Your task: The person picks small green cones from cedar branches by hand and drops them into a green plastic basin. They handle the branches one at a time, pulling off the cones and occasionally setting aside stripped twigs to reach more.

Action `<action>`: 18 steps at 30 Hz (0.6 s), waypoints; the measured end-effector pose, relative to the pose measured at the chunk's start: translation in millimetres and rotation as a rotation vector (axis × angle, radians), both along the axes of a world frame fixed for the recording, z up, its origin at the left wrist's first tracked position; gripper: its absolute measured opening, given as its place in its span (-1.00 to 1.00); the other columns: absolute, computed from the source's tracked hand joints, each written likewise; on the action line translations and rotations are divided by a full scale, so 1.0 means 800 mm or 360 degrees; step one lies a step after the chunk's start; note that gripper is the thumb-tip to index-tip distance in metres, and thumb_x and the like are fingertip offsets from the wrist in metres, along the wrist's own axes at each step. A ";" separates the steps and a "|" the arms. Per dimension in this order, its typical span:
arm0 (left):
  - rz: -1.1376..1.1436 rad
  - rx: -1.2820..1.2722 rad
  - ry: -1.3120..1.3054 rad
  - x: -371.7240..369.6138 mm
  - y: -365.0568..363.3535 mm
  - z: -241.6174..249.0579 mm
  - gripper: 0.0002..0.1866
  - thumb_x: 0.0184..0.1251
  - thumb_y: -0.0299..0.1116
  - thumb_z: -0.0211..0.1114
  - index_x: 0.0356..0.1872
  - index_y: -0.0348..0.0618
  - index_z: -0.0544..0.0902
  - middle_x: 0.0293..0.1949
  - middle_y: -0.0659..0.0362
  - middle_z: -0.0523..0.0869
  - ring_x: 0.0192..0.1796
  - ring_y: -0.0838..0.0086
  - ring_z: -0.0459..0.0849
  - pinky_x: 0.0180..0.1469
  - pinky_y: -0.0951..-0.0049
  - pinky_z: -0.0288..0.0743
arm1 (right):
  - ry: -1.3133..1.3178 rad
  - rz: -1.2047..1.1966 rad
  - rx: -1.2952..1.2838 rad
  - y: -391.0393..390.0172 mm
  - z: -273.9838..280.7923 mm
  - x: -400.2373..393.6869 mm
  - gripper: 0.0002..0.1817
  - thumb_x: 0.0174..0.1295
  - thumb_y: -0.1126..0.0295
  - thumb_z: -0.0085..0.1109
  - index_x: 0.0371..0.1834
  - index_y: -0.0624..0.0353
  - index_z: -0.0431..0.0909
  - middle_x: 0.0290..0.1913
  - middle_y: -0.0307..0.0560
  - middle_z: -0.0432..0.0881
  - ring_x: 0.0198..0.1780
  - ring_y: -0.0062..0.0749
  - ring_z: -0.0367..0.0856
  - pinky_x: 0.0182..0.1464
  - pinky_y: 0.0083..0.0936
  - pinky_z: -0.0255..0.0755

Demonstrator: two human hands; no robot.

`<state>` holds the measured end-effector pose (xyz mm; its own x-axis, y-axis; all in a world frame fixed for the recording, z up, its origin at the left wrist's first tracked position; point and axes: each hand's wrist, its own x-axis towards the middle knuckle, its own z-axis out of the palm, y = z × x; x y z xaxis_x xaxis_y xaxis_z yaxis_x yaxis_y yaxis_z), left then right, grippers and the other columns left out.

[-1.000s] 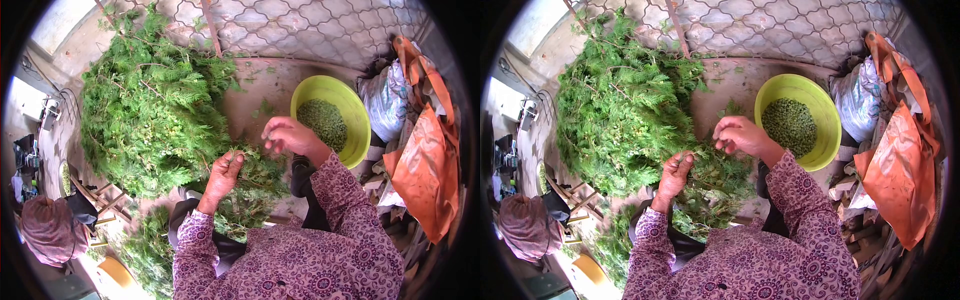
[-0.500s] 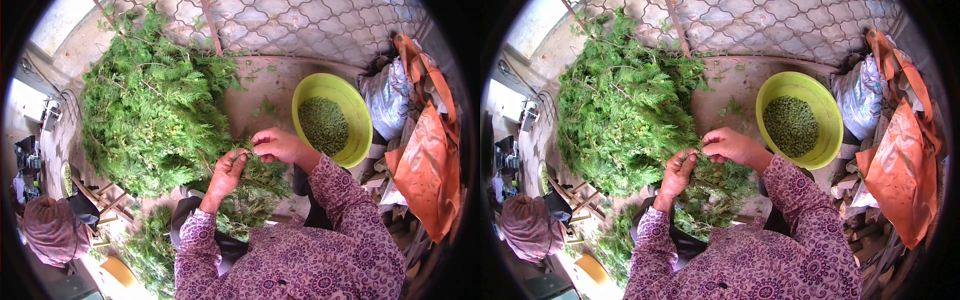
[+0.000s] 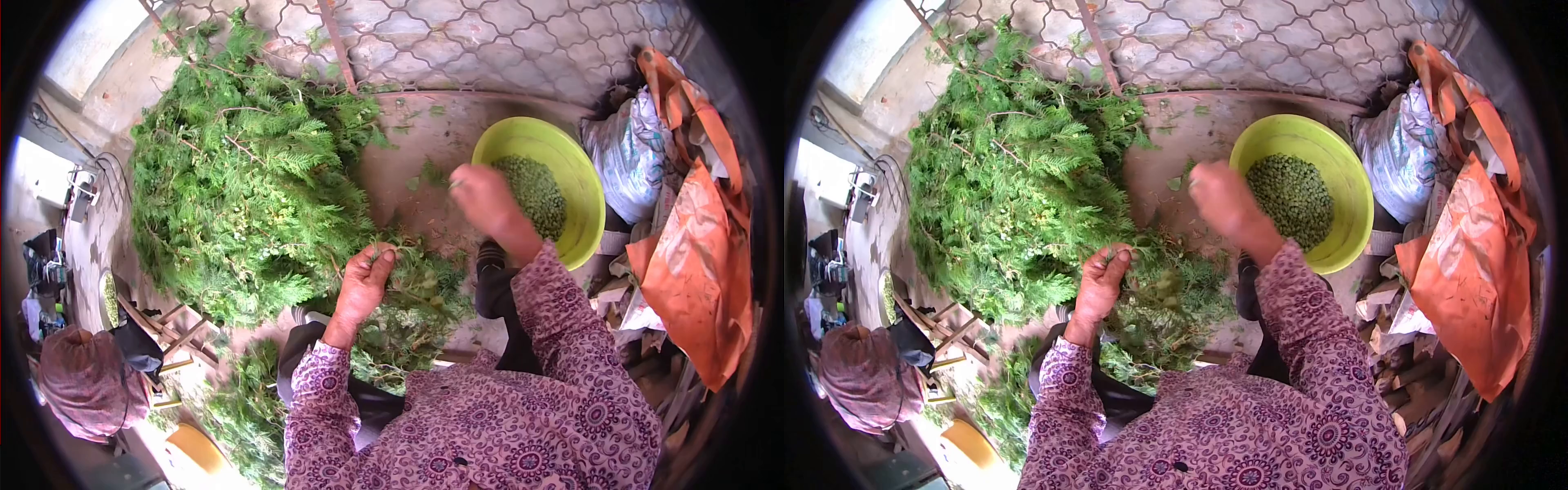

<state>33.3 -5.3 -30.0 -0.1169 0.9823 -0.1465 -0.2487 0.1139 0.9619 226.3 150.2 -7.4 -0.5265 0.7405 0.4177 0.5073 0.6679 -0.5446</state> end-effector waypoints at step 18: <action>0.0192 0.0015 -0.0199 0.003 0.018 -0.010 -0.87 0.28 -0.43 0.09 -0.23 -0.22 0.56 -0.32 0.31 0.60 -0.24 0.71 0.46 -0.12 0.68 0.31 | -0.0151 0.0839 -0.1442 -0.029 0.033 -0.001 -0.65 0.03 0.37 0.20 -0.11 0.28 0.48 -0.34 -0.16 0.57 -0.27 -0.58 0.49 -0.19 -0.61 0.37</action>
<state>35.3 9.4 -37.9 -0.2154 0.9636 -0.1582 -0.3780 0.0671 0.9234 225.8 126.9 19.0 -0.8744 0.4232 -0.2374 0.3378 0.1795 -0.9240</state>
